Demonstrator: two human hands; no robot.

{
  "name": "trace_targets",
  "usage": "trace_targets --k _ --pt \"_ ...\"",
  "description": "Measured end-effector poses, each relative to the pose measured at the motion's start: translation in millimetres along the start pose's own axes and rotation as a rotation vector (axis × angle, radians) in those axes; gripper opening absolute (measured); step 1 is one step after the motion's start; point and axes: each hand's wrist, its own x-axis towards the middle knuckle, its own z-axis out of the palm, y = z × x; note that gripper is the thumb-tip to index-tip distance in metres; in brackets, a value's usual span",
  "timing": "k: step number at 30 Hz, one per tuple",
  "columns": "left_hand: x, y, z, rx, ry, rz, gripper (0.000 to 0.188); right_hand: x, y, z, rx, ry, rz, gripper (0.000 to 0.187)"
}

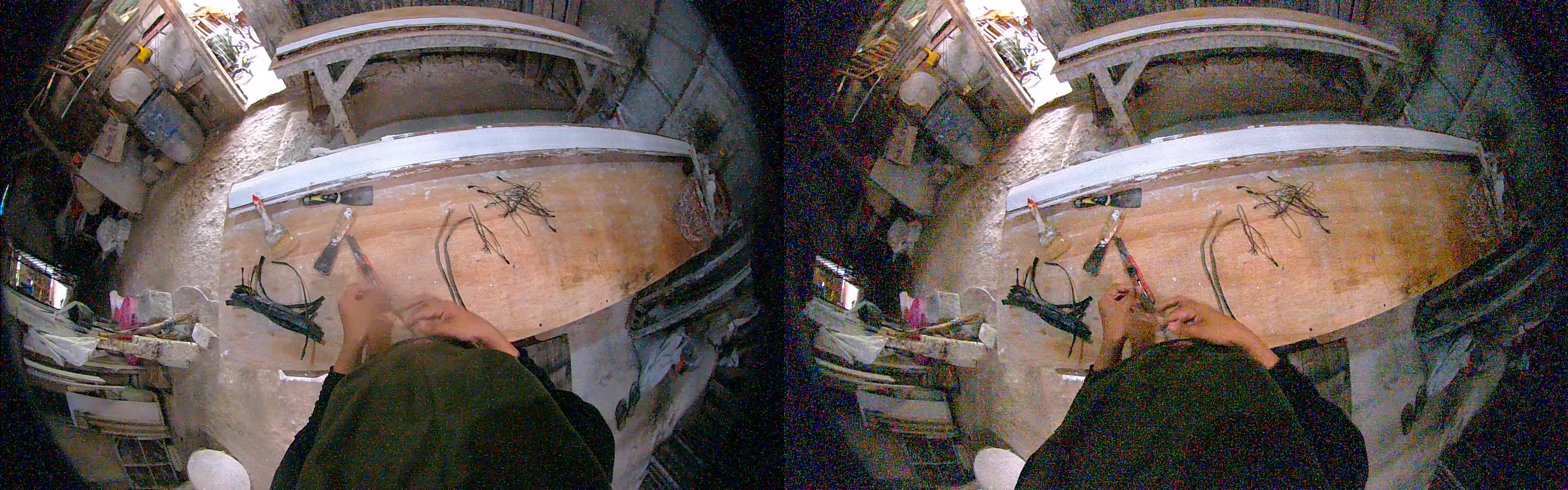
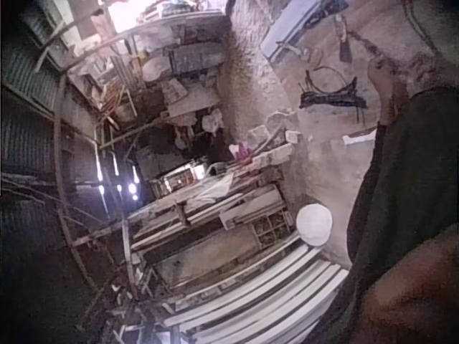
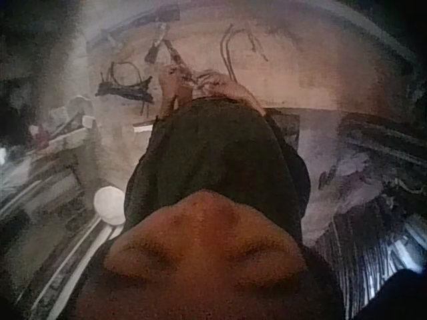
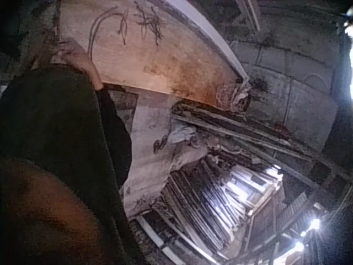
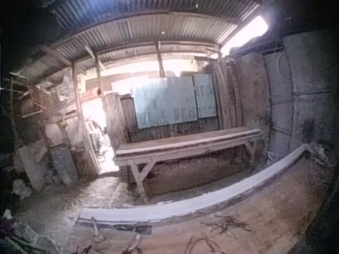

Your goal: The person repeatedly picks up black cable ties from a workbench, bends them into loops, and places them on the table. The person handles the ties one at a time, using both hands to shape each piece before setting it down.

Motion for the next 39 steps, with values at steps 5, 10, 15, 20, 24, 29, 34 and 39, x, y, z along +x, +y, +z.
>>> trace_targets --k 5,10,15,20,24,29,34,39 --pt "5 -26 5 0.089 0.054 0.104 0.006 0 6 6 -0.059 -0.063 -0.087 0.019" --pt "-9 -23 8 0.201 -0.084 0.313 0.005 -3 5 2 -0.109 0.14 -0.079 0.007" --pt "-28 -14 19 0.267 -0.575 0.338 0.01 -9 34 -20 -0.396 0.668 -0.163 0.007" --pt "-46 -14 39 0.093 -1.055 0.524 0.02 -17 36 -19 -0.447 0.871 -0.179 0.014" --pt "-51 6 23 0.139 -0.837 0.202 0.015 -31 29 -23 -0.647 0.937 -0.136 0.014" --pt "-42 -16 26 -0.008 -0.171 0.135 0.014 -59 19 -23 -0.456 0.551 -0.189 0.014" --pt "-33 -32 29 0.194 0.077 0.4 0.01 -66 -23 33 -0.056 0.124 -0.013 0.016" --pt "-49 -36 22 0.213 -0.012 0.406 0.005 -71 -10 31 -0.307 0.168 -0.176 0.015"
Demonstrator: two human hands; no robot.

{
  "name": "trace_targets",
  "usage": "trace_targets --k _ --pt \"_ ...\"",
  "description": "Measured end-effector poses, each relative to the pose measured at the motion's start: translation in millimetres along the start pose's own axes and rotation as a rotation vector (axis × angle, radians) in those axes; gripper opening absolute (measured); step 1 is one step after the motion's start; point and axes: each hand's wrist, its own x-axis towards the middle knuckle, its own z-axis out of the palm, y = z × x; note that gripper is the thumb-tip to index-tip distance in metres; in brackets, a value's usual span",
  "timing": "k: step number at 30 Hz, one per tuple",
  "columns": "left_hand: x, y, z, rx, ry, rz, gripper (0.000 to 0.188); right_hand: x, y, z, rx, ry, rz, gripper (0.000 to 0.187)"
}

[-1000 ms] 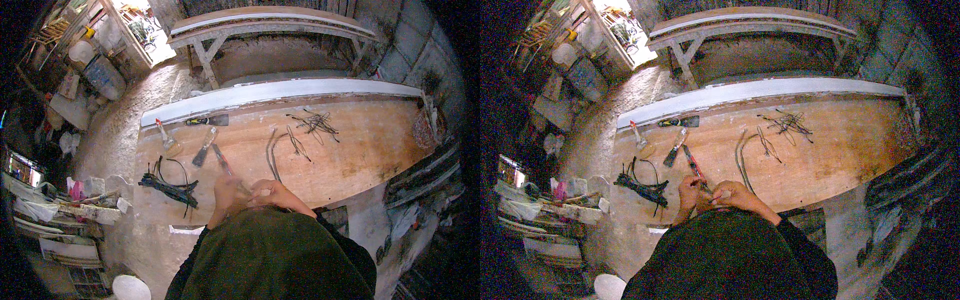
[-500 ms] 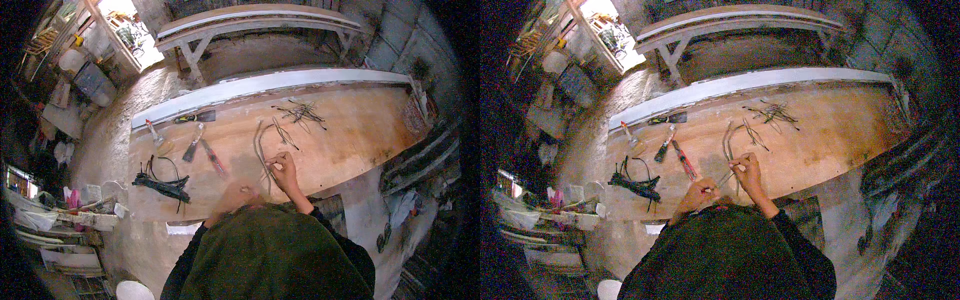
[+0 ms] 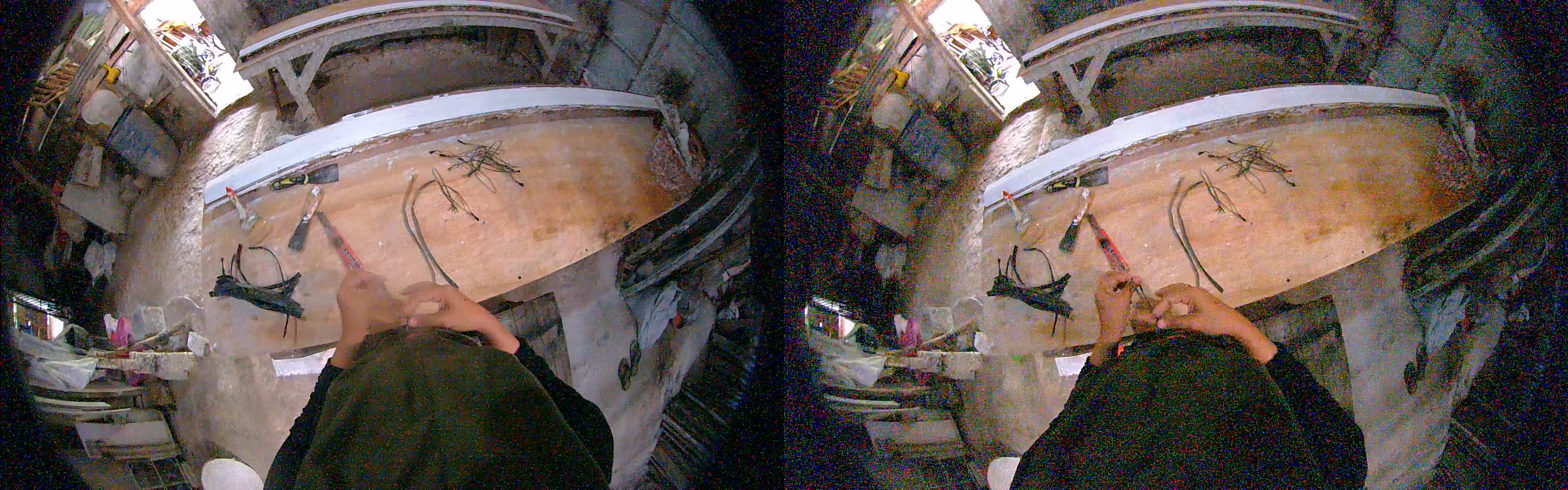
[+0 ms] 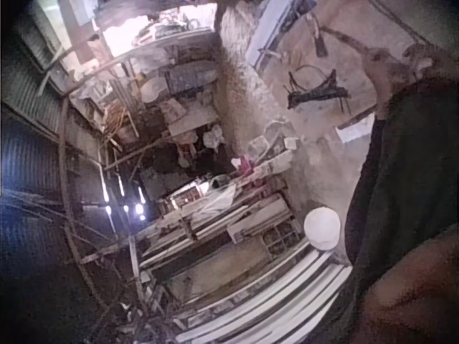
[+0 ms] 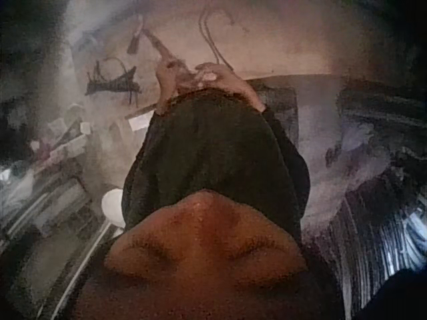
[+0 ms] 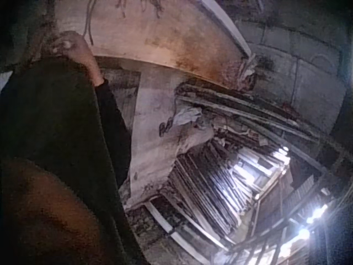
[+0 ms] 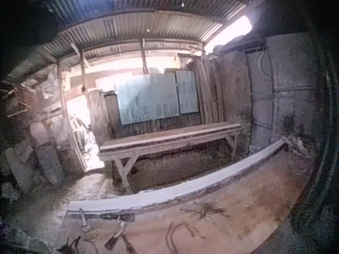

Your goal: The person repeatedly picks up black cable ties from a workbench, bends them into loops, and places them on the table. The person handles the ties one at a time, using both hands to shape each piece before setting it down.

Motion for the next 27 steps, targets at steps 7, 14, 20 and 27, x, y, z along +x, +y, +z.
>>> trace_targets --k 7,14,20,27 --pt "-29 37 -13 -0.136 -0.436 -0.106 0.008 5 26 13 -0.049 0.399 0.158 0.007" --pt "-43 19 -60 -0.421 -0.895 -0.192 0.016 37 39 55 -0.32 0.622 0.106 0.018" --pt "-50 -38 -146 0.171 -0.077 0.482 0.013 47 42 119 -0.18 0.46 0.046 0.014" --pt "-94 -79 -256 -0.23 0.363 -0.214 0.012 65 -30 249 0.036 -0.411 -0.24 0.017"
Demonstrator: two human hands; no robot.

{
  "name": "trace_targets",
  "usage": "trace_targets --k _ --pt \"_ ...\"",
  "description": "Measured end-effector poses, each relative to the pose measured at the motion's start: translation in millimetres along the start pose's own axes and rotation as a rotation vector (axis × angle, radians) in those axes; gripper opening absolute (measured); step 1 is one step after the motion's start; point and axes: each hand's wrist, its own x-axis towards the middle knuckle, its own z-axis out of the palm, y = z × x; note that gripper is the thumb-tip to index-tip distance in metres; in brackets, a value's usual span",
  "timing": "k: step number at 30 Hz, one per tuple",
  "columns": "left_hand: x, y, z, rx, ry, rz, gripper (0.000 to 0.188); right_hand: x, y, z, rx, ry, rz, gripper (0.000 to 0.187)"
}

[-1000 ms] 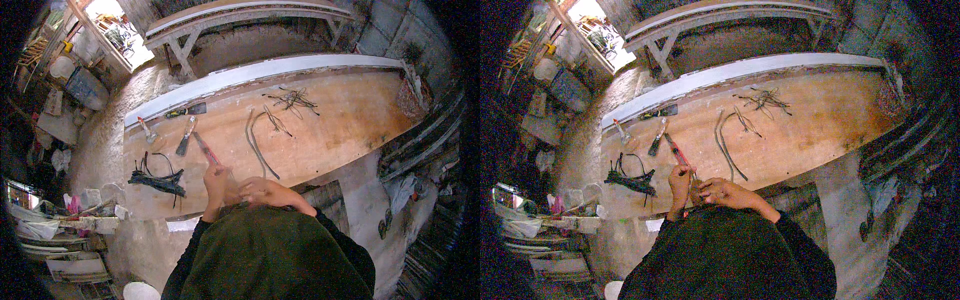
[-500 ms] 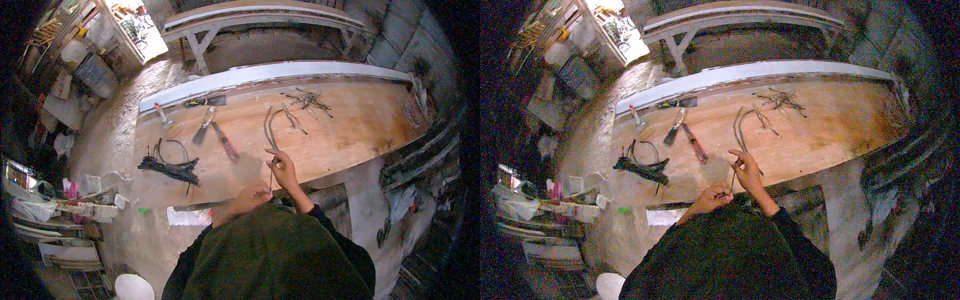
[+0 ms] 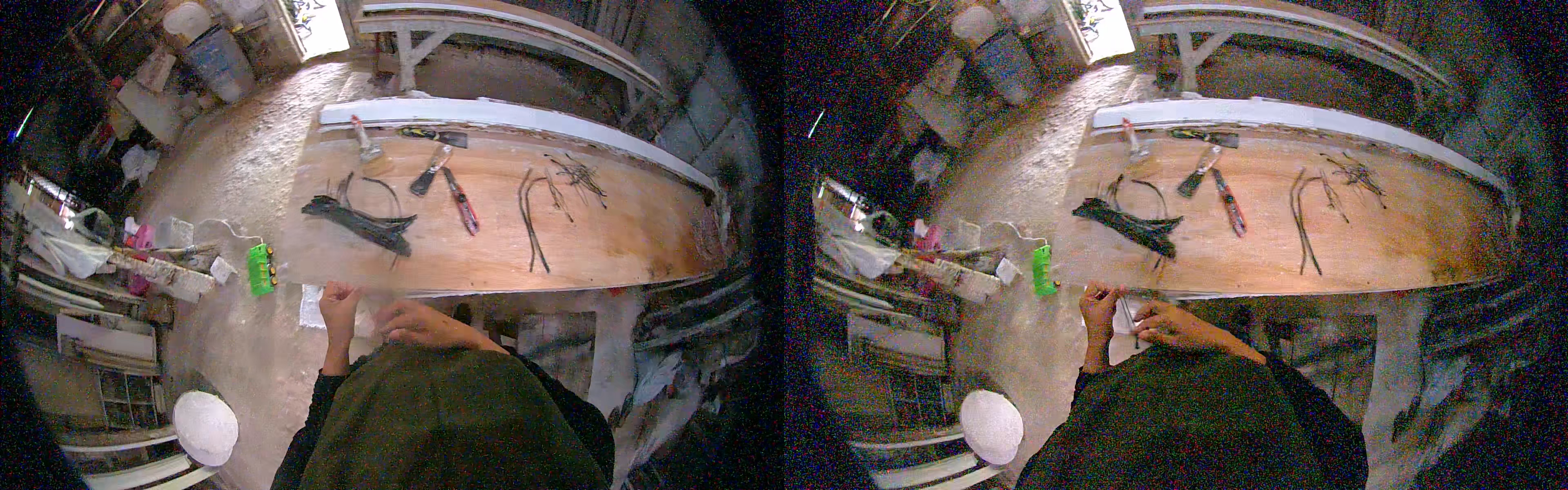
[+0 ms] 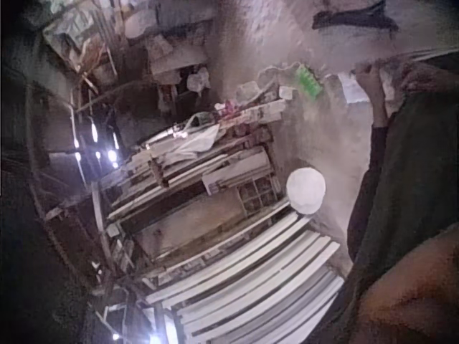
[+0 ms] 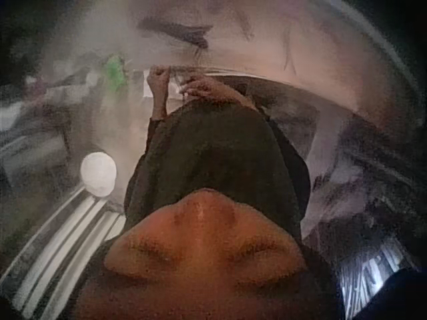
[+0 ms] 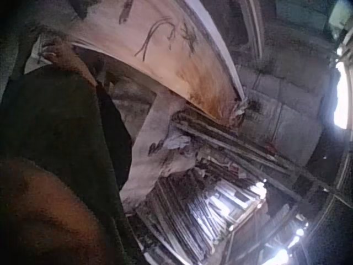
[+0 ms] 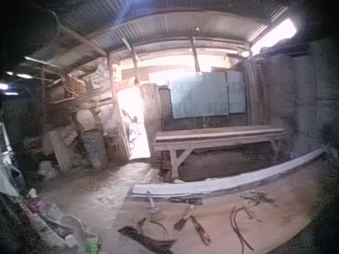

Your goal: The person repeatedly picks up black cable ties from a workbench, bends them into loops, and places them on the table. The person handles the ties one at a time, using both hands to shape each piece before setting it down.

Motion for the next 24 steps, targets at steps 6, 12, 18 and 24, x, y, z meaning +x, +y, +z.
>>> trace_targets --k 6,12,18,24 --pt "-3 -17 -50 0.16 -0.014 0.208 0.011 34 -6 35 0.011 -0.065 0.046 0.012" --pt "-15 0 -45 0.099 -0.265 0.11 0.007 25 19 40 0.221 0.239 0.348 0.013" --pt "-35 7 0 -0.215 -0.948 -0.102 0.017 2 56 5 -0.161 0.818 0.442 0.008" --pt "-30 31 69 -0.228 -1.09 -0.046 0.015 -27 60 -43 -0.16 0.963 0.423 0.009"
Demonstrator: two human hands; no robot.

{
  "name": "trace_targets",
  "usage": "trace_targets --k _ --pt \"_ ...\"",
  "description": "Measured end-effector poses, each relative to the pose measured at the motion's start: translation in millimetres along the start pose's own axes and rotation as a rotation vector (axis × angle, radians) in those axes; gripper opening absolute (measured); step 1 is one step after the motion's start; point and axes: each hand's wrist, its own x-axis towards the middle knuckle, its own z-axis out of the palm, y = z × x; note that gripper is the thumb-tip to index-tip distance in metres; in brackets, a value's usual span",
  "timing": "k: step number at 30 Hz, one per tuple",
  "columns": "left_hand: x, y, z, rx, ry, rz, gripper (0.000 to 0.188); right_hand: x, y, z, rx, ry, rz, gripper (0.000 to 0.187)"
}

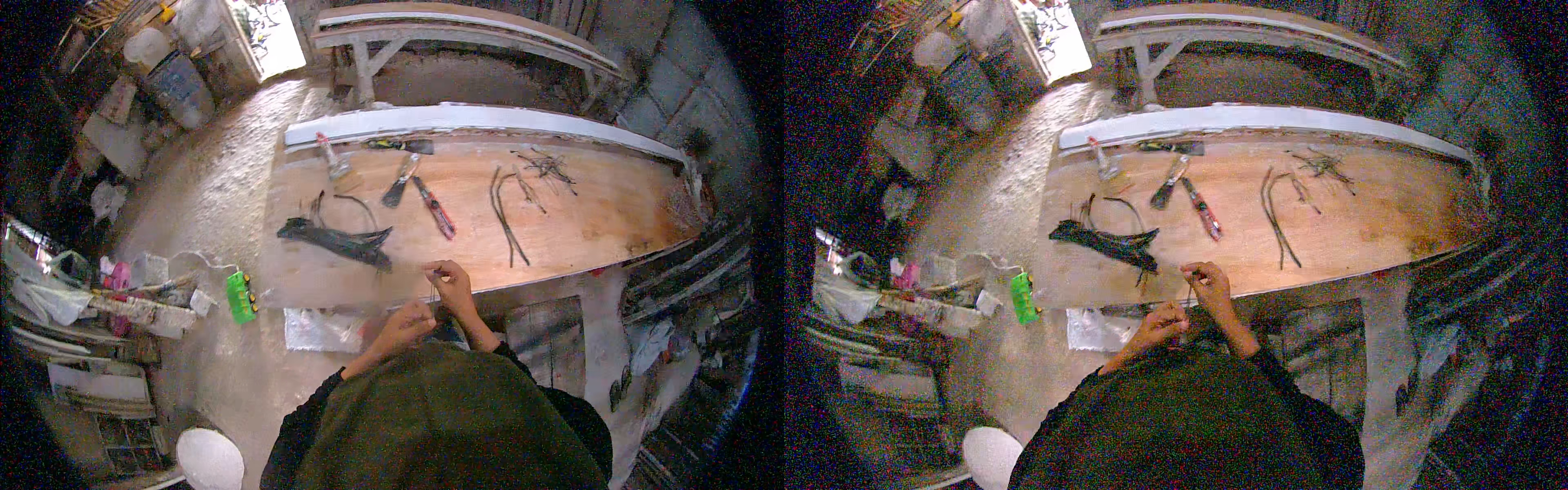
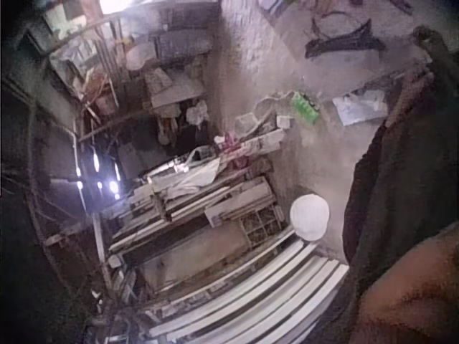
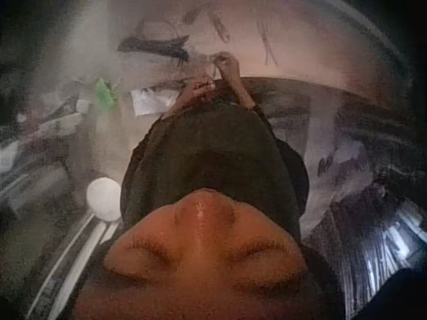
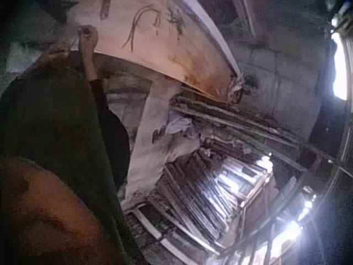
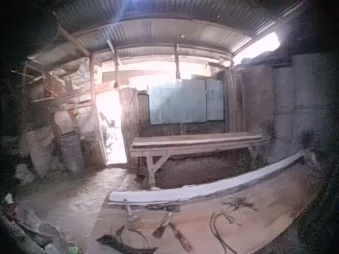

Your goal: The person repeatedly picks up black cable ties from a workbench, bends them into loops, and places them on the table. The person handles the ties one at a time, using both hands to shape each piece before setting it down.

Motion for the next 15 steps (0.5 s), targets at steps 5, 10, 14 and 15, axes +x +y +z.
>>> trace_targets --k 5,10,14,15 --pt "60 -12 8 -0.024 -0.113 -0.043 0.018 27 26 -56 -0.105 0.019 0.036 0.015" --pt "121 7 7 0.304 -0.276 -0.036 0.019 65 41 -115 -0.08 -0.019 0.104 0.014" --pt "158 -27 -8 0.387 0.015 -0.045 0.014 88 6 -170 0.072 -0.176 0.389 0.012" --pt "167 -27 -4 0.332 0.077 -0.053 0.012 89 23 -182 0.076 -0.223 0.386 0.012"
